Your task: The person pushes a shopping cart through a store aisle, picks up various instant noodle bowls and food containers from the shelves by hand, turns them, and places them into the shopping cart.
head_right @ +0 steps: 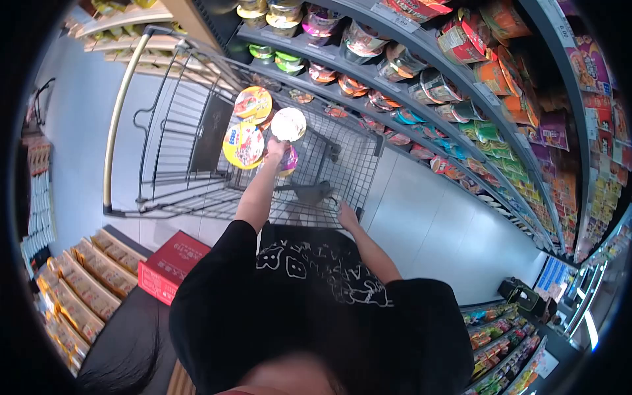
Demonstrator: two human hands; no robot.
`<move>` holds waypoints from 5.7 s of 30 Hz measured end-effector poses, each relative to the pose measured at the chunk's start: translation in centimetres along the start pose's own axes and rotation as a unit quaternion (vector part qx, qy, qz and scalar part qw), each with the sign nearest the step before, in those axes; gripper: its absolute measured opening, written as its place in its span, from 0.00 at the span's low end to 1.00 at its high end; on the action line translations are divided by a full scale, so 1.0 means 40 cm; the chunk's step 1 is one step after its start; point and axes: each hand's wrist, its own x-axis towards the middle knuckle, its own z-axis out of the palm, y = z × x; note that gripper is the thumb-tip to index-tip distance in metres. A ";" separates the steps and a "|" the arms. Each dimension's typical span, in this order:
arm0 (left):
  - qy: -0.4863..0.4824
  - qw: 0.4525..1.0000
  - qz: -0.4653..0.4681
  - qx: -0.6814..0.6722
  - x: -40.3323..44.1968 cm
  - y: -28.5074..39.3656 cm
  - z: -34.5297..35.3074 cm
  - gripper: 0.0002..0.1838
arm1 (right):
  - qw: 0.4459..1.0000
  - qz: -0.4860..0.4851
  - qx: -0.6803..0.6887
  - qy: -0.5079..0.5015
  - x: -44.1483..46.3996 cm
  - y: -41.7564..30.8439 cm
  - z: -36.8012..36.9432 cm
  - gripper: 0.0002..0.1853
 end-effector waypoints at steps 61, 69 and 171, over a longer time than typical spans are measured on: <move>-0.238 0.822 0.518 0.024 -1.002 0.782 -0.290 0.58 | 0.410 -0.410 0.747 -0.326 -0.266 -0.275 -0.524 0.46; -0.052 0.705 0.650 0.278 -1.026 0.795 -0.282 0.47 | 0.695 -0.447 0.562 0.038 -0.300 -0.248 -0.600 0.47; -0.071 0.664 0.745 -0.001 -0.510 1.590 0.095 0.50 | 0.680 -0.434 0.196 0.558 0.141 -0.378 -1.253 0.17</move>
